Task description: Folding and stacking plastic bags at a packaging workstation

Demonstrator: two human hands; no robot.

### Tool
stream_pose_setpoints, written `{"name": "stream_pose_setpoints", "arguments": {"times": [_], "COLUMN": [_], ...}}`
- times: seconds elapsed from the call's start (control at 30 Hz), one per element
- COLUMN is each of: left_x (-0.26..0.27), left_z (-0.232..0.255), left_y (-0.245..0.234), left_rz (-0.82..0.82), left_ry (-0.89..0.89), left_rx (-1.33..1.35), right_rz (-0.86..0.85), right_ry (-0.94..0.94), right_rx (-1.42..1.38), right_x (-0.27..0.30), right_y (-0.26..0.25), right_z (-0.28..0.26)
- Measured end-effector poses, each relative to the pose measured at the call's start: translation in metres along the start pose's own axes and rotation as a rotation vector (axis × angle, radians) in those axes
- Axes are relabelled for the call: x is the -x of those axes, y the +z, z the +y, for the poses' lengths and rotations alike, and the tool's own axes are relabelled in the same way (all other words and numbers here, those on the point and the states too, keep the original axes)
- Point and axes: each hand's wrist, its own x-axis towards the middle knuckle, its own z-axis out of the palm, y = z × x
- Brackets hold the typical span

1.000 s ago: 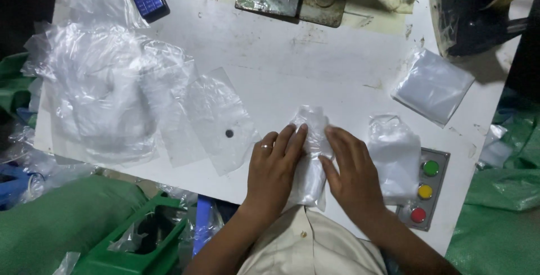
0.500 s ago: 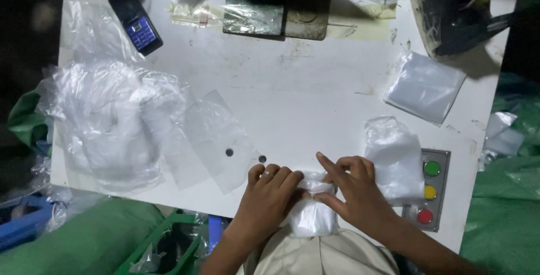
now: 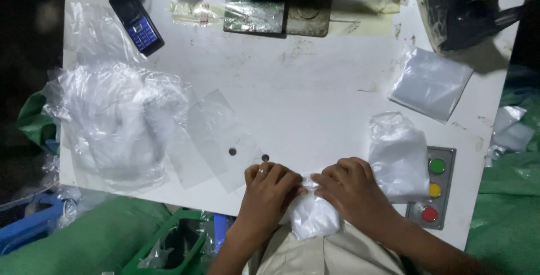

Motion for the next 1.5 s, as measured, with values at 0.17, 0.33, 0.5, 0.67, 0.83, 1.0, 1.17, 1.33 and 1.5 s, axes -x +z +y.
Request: {"name": "stream_pose_setpoints", "arguments": {"times": [0.17, 0.33, 0.5, 0.67, 0.83, 1.0, 1.17, 1.33, 1.5], "left_x": [0.010, -0.001, 0.000, -0.007, -0.018, -0.015, -0.019, -0.019, -0.023], "left_z": [0.001, 0.017, 0.026, 0.043, 0.039, 0.043, 0.047, 0.051, 0.063], "left_y": [0.016, -0.018, -0.050, -0.052, -0.017, -0.010, -0.003, 0.007, 0.003], "left_rz": [0.066, 0.034, -0.003, 0.573, 0.533, 0.572, 0.519, 0.454, 0.447], "left_ry": [-0.209, -0.366, -0.675, 0.032, 0.177, 0.192, 0.312, 0.368, 0.422], "left_rx": [-0.022, 0.263, 1.120, 0.490, 0.235, 0.262, 0.299, 0.259, 0.025], "right_rz": [-0.094, -0.129, -0.198, 0.866, 0.376, 0.400, 0.432, 0.286, -0.312], "right_ry": [-0.074, 0.133, 0.857, 0.398, 0.689, 0.568, 0.442, 0.679, 0.725], "right_rx": [-0.123, -0.324, -0.903, -0.348, -0.351, -0.561, 0.164, -0.694, -0.579], "right_x": [-0.016, -0.026, -0.061, -0.076, -0.102, -0.052, -0.010, -0.026, -0.034], "right_y": [-0.007, -0.022, -0.110, -0.125, -0.159, -0.137, -0.094, -0.115, -0.091], "right_z": [0.001, 0.005, 0.039, 0.216, 0.232, 0.238, 0.229, 0.042, -0.004]}}
